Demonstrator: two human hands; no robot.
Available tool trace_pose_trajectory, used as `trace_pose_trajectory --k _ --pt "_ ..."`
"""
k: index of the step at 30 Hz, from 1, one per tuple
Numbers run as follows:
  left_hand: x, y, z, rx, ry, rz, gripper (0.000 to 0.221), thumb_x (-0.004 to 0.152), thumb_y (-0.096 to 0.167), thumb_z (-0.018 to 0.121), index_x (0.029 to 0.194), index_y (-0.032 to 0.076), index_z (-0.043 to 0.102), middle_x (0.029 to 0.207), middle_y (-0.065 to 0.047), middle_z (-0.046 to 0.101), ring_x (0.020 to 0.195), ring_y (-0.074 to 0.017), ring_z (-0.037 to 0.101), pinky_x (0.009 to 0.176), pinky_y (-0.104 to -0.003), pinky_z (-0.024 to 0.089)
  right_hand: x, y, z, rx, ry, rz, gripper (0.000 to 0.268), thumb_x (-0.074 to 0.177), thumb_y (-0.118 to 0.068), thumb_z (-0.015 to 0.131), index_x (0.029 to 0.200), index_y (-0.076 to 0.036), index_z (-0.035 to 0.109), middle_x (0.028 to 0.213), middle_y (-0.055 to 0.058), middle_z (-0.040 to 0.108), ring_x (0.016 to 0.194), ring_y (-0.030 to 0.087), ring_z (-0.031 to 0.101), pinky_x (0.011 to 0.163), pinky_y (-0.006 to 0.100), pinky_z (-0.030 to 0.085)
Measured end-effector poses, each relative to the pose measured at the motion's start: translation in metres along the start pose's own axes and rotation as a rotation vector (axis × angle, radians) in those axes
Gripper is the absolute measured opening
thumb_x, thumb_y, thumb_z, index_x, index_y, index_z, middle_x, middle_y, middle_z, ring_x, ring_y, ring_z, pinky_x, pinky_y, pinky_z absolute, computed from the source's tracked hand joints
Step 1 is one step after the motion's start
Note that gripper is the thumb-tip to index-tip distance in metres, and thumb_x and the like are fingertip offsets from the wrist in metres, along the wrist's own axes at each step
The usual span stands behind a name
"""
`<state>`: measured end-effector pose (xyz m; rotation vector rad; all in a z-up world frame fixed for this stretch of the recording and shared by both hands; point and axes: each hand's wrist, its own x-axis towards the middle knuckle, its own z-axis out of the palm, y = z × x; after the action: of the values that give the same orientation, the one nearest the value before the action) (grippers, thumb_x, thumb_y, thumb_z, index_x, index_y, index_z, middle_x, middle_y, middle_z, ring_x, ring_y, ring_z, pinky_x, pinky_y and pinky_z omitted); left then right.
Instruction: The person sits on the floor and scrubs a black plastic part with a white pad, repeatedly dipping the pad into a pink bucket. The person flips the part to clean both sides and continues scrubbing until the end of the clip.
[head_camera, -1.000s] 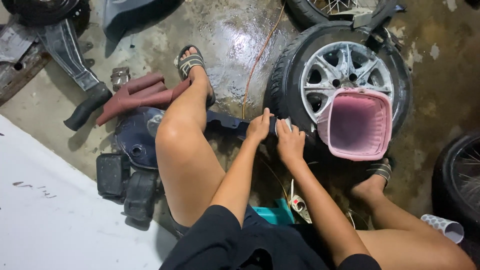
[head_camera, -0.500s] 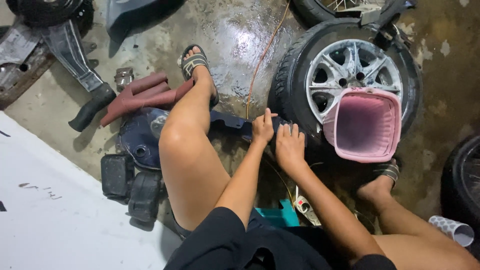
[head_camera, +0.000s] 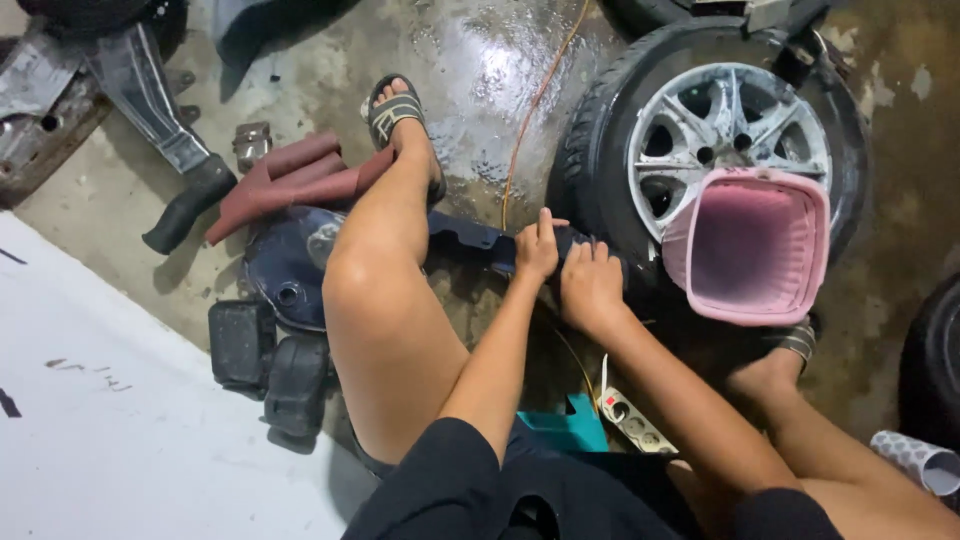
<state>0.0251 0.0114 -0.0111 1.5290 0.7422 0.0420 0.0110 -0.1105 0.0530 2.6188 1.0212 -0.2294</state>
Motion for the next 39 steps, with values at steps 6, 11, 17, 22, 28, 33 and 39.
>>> trace_pose_trajectory --k 6,11,17,22,28,33,39 --pt "0.001 0.000 -0.002 -0.035 -0.025 0.026 0.065 0.110 0.044 0.024 0.104 0.016 0.083 0.107 -0.021 0.076 0.114 -0.0439 0.065 0.105 -0.050 0.047 0.029 0.022 0.015 0.062 -0.289 -0.014 0.117 0.059 -0.047 0.092 0.153 0.004 0.043 0.150 0.023 0.055 0.136 0.051 0.047 0.094 0.056 0.051" --pt "0.032 -0.036 0.007 0.029 -0.149 0.050 0.053 0.107 0.047 0.037 0.109 0.018 0.081 0.117 -0.016 0.074 0.121 -0.0381 0.063 0.110 -0.047 0.044 0.021 0.023 -0.001 0.118 -0.186 0.017 0.087 0.074 -0.026 0.077 0.151 0.003 0.047 0.149 0.020 0.058 0.132 0.049 0.052 0.090 0.056 0.051" --pt "0.050 -0.045 0.017 0.103 -0.306 0.108 0.044 0.104 0.031 0.039 0.115 0.011 0.077 0.118 -0.027 0.071 0.121 -0.0476 0.060 0.110 -0.055 0.043 0.011 0.014 0.007 0.074 0.140 0.010 0.057 0.084 -0.017 0.067 0.138 0.002 0.061 0.131 0.018 0.069 0.123 0.044 0.060 0.080 0.050 0.053" --pt "0.049 -0.039 0.012 0.192 -0.406 0.087 0.049 0.105 0.038 0.037 0.118 0.011 0.075 0.121 -0.029 0.070 0.123 -0.0464 0.059 0.110 -0.053 0.044 0.012 0.017 0.029 0.080 0.263 0.043 0.047 0.092 -0.013 0.056 0.137 -0.001 0.062 0.131 0.017 0.070 0.123 0.047 0.059 0.077 0.050 0.052" --pt "0.053 -0.050 0.017 0.098 -0.349 -0.026 0.050 0.105 0.049 0.047 0.112 0.010 0.078 0.116 -0.022 0.073 0.122 -0.0394 0.062 0.107 -0.050 0.047 0.002 0.012 0.008 0.004 0.392 0.032 0.043 0.090 -0.011 0.059 0.130 0.001 0.068 0.124 0.020 0.073 0.117 0.046 0.064 0.071 0.046 0.053" --pt "0.054 -0.039 0.016 0.046 -0.319 -0.093 0.051 0.100 0.052 0.055 0.107 0.009 0.081 0.108 -0.018 0.077 0.115 -0.0379 0.068 0.097 -0.045 0.053 -0.011 -0.008 -0.005 0.021 0.381 0.049 0.047 0.088 -0.011 0.062 0.133 0.004 0.066 0.124 0.024 0.072 0.118 0.050 0.064 0.074 0.047 0.051" --pt "0.075 -0.046 0.027 0.099 -0.323 -0.161 0.047 0.097 0.050 0.057 0.101 0.010 0.081 0.108 -0.017 0.077 0.114 -0.0322 0.069 0.093 -0.045 0.054 -0.007 -0.010 -0.009 0.089 0.370 0.045 0.068 0.079 -0.032 0.075 0.131 0.009 0.063 0.123 0.029 0.070 0.118 0.055 0.062 0.078 0.053 0.052"
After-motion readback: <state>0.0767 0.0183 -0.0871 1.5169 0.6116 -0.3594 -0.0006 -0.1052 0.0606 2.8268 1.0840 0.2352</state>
